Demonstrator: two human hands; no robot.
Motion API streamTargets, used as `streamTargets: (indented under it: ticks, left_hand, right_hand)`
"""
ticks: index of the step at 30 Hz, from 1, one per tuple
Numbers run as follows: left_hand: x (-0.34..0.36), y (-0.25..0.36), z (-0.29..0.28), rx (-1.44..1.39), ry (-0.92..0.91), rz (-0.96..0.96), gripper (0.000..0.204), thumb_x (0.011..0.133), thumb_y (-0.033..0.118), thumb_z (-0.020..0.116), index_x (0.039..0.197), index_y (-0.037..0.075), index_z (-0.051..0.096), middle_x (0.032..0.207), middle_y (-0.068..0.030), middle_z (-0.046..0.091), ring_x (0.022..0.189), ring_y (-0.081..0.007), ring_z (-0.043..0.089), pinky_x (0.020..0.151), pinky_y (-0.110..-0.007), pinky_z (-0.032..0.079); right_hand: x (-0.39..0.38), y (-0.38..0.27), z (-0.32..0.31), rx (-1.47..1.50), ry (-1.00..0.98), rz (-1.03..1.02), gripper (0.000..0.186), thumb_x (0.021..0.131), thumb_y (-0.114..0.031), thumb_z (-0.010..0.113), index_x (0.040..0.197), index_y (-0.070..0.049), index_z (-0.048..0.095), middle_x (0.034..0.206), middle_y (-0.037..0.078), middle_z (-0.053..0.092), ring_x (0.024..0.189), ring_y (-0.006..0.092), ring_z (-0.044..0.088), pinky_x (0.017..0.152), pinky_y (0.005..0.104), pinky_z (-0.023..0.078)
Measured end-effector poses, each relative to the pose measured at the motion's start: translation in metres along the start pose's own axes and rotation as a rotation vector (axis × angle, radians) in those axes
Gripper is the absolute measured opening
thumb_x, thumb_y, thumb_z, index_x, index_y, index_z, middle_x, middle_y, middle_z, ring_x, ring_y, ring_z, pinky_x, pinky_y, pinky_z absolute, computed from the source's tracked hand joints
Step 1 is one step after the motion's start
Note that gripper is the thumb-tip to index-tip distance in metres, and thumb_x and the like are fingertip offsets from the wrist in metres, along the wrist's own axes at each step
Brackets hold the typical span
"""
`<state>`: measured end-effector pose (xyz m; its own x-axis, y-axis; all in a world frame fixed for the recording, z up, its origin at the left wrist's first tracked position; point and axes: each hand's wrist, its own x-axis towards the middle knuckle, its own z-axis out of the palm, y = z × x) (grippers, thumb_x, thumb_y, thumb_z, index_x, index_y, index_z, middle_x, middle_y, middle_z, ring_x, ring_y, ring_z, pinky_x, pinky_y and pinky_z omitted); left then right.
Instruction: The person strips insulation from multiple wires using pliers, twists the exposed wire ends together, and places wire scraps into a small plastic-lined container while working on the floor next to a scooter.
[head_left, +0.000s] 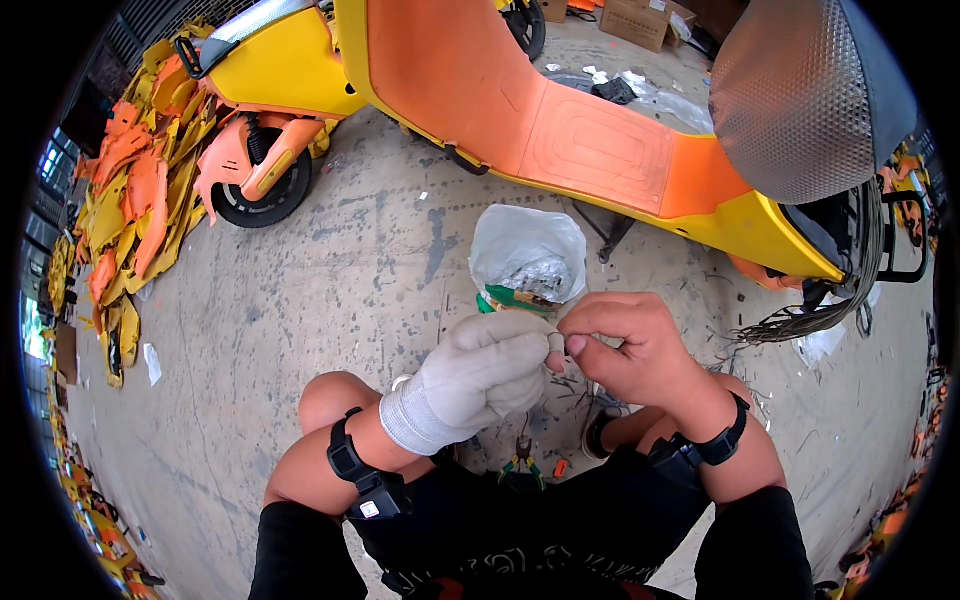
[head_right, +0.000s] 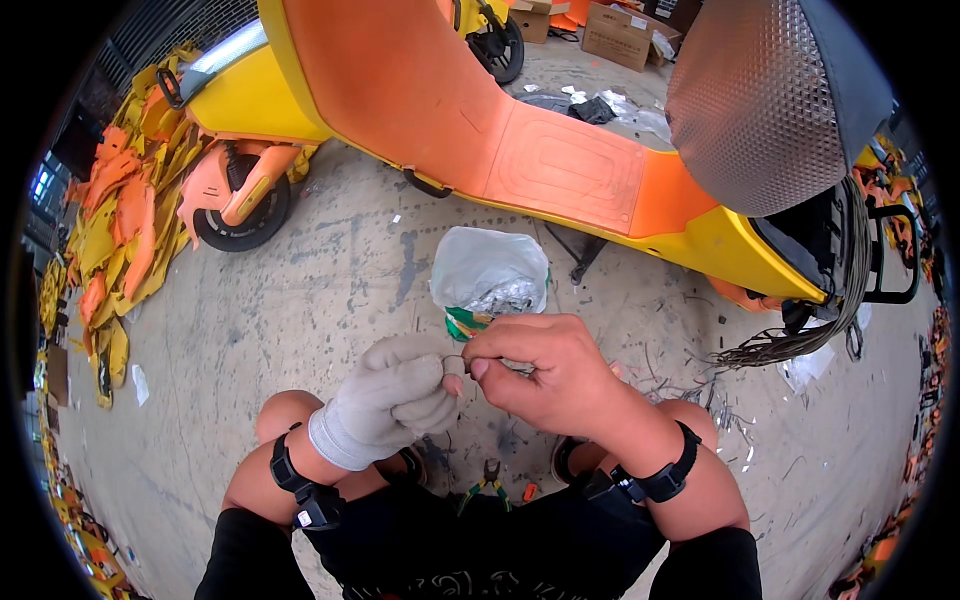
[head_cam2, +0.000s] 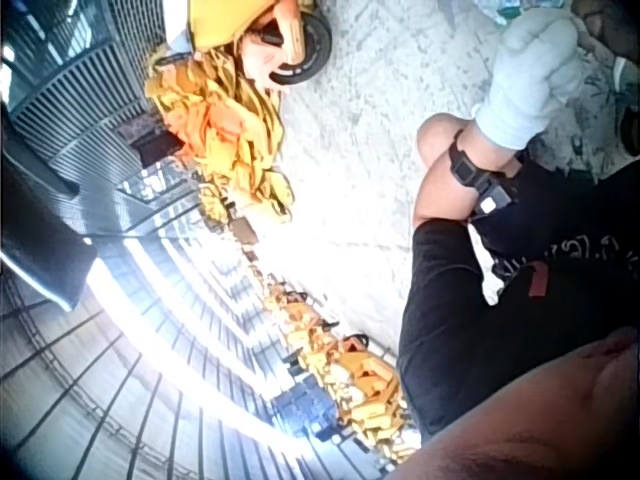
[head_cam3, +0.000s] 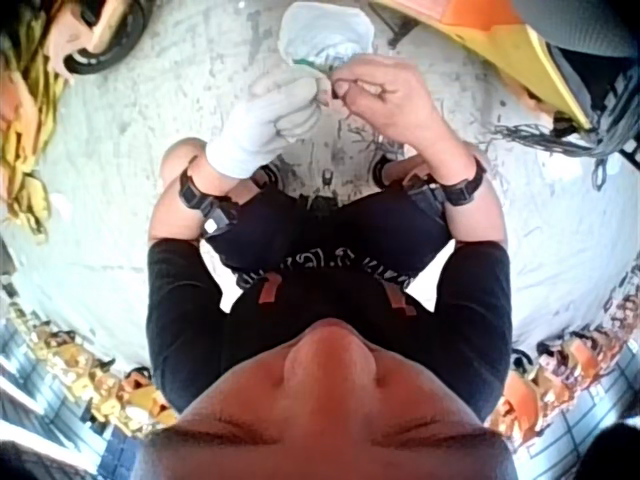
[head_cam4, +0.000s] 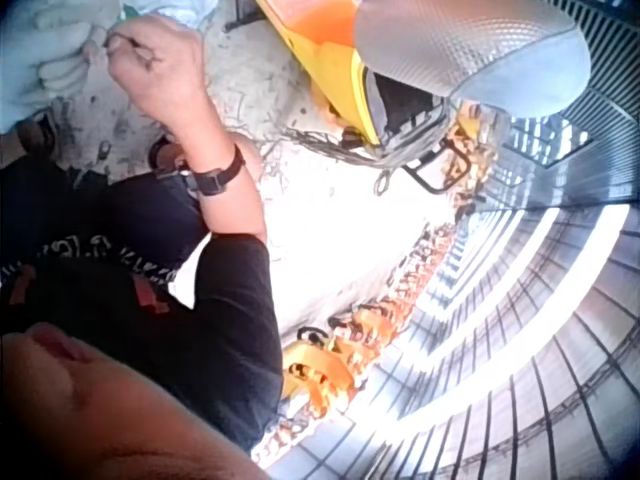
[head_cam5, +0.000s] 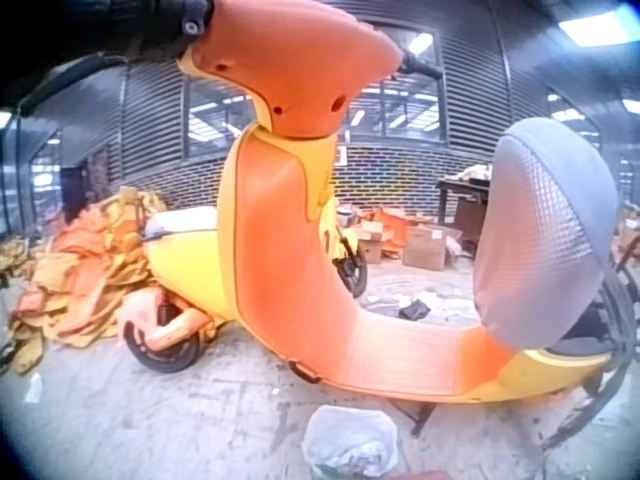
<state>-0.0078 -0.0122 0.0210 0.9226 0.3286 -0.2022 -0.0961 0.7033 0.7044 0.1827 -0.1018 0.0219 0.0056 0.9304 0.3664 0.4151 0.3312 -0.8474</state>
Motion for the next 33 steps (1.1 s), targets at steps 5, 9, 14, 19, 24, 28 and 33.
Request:
streamTargets:
  ticks: [5, 9, 14, 19, 24, 28, 33]
  left_hand:
    - [-0.001, -0.002, -0.005, -0.057, -0.05, 0.043, 0.026, 0.101, 0.018, 0.05, 0.099, -0.006, 0.06, 0.056, 0.0057, 0.036, 0.045, -0.0045, 0.03, 0.047, -0.023, 0.024]
    - [-0.006, -0.001, -0.004, -0.037, -0.026, 0.035, 0.026, 0.101, 0.019, 0.051, 0.099, -0.006, 0.059, 0.056, 0.0055, 0.036, 0.046, -0.0051, 0.03, 0.048, -0.023, 0.025]
    - [-0.008, -0.002, -0.002, -0.011, -0.032, 0.043, 0.026, 0.1, 0.019, 0.052, 0.098, -0.006, 0.059, 0.057, 0.005, 0.038, 0.048, -0.0062, 0.032, 0.05, -0.024, 0.028]
    - [-0.01, 0.001, 0.001, -0.004, 0.006, 0.068, 0.021, 0.099, 0.016, 0.05, 0.095, -0.003, 0.058, 0.053, 0.0064, 0.032, 0.045, -0.0069, 0.028, 0.048, -0.026, 0.026]
    - [-0.013, 0.005, -0.006, -0.017, -0.042, 0.118, 0.018, 0.098, 0.012, 0.05, 0.092, -0.003, 0.058, 0.055, 0.006, 0.033, 0.046, -0.0068, 0.029, 0.049, -0.025, 0.026]
    - [-0.013, 0.011, -0.01, 0.136, 0.011, -0.021, 0.024, 0.098, 0.016, 0.053, 0.102, -0.005, 0.063, 0.061, 0.0044, 0.043, 0.051, -0.0052, 0.035, 0.051, -0.022, 0.029]
    - [-0.009, 0.016, -0.014, 0.267, 0.07, -0.089, 0.027, 0.099, 0.021, 0.055, 0.102, -0.003, 0.065, 0.061, 0.0058, 0.043, 0.051, -0.0035, 0.034, 0.048, -0.021, 0.026]
  right_hand:
    - [0.001, -0.003, -0.001, -0.003, -0.001, -0.012, 0.01, 0.078, 0.0, 0.063, 0.084, -0.005, 0.069, 0.075, 0.007, 0.066, 0.065, 0.0229, 0.063, 0.06, 0.0315, 0.051]
    - [0.0, -0.004, -0.001, -0.037, -0.002, -0.044, 0.009, 0.078, -0.001, 0.063, 0.083, -0.005, 0.069, 0.075, 0.007, 0.066, 0.066, 0.0233, 0.063, 0.061, 0.0316, 0.051]
    - [-0.003, -0.004, -0.005, -0.033, -0.023, -0.026, 0.009, 0.077, -0.001, 0.064, 0.083, -0.005, 0.069, 0.074, 0.007, 0.065, 0.067, 0.0241, 0.064, 0.062, 0.0314, 0.052]
    - [-0.007, -0.001, -0.008, -0.07, -0.023, -0.037, 0.009, 0.076, -0.001, 0.064, 0.083, -0.005, 0.069, 0.074, 0.007, 0.066, 0.067, 0.024, 0.064, 0.061, 0.0313, 0.052]
    - [-0.01, 0.007, -0.014, -0.074, -0.023, -0.003, 0.009, 0.079, -0.004, 0.063, 0.086, -0.005, 0.069, 0.076, 0.007, 0.066, 0.067, 0.0244, 0.064, 0.061, 0.0321, 0.052]
    - [-0.011, 0.011, -0.015, -0.125, -0.089, 0.044, 0.013, 0.083, -0.007, 0.065, 0.095, -0.005, 0.071, 0.083, 0.007, 0.068, 0.077, 0.0262, 0.066, 0.071, 0.0348, 0.053]
    - [-0.006, 0.008, -0.004, -0.196, -0.084, -0.049, 0.021, 0.086, -0.01, 0.068, 0.106, -0.006, 0.071, 0.09, 0.008, 0.069, 0.093, 0.0271, 0.065, 0.086, 0.0379, 0.048]
